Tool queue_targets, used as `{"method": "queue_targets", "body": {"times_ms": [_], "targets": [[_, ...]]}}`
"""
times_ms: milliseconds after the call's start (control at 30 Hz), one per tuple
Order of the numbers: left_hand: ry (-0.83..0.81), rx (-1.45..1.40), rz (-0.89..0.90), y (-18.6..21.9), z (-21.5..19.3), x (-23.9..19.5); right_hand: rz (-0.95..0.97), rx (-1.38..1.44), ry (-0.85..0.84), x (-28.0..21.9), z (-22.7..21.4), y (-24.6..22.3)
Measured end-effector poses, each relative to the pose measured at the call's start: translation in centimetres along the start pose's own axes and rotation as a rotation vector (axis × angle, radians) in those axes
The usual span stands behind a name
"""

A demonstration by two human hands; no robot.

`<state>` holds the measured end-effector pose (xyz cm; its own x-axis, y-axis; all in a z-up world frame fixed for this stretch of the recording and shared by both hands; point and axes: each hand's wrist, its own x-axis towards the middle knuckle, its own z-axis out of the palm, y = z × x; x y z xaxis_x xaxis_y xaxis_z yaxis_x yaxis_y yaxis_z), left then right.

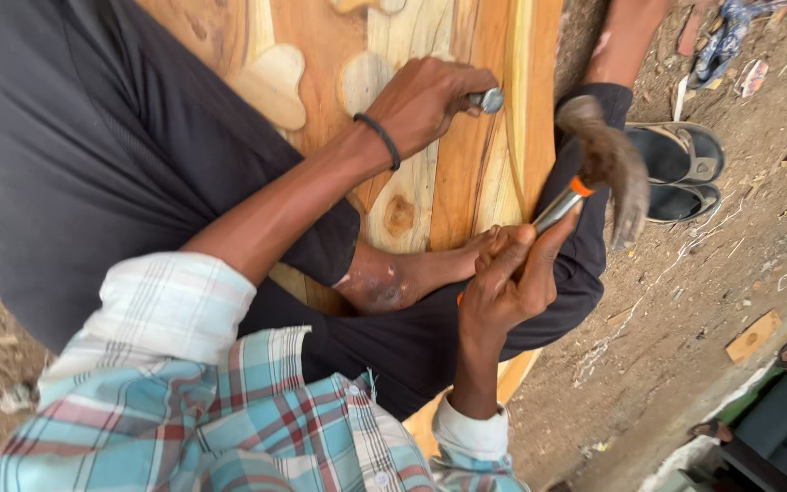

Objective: The person sits on the ground and uses a hammer to drive a nail into a wooden board. They hold the nail with one hand and strike it with the hammer in the other hand repeatedly until it is secured.

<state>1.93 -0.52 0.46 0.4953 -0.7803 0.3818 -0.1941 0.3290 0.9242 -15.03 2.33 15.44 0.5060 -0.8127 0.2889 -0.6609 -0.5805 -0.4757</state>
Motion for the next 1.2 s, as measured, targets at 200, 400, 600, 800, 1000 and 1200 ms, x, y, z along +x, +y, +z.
{"method": "queue_targets", "body": {"times_ms": [200,400,600,800,1000,1200], "targets": [[-0.062,0.06,-0.074,0.1,0.3,0.1,0.034,0.0,-0.134,-0.4,-0.2,0.5],[-0.023,0.05,-0.029,-0.2,0.6,0.0,-0.016,-0.019,-0.056,-1.1,-0.1,0.3],[-0.05,0.037,-0.076,0.3,0.3,-0.8,0.171,0.0,-0.3,-1.8,-0.3,0.0],[-0.011,-0.054,-0.112,-0.3,0.2,-1.2,0.447,0.427,-0.037,-3.7,-1.0,-1.1],[0.235,-0.264,-0.154,-0.5,-1.8,-0.4,0.61,0.555,-0.147,-7.2,0.3,-2.2],[0.199,-0.179,-0.42,1.5,-6.7,-3.3,0.771,0.671,-0.23,-9.6,1.1,-2.2]]}}
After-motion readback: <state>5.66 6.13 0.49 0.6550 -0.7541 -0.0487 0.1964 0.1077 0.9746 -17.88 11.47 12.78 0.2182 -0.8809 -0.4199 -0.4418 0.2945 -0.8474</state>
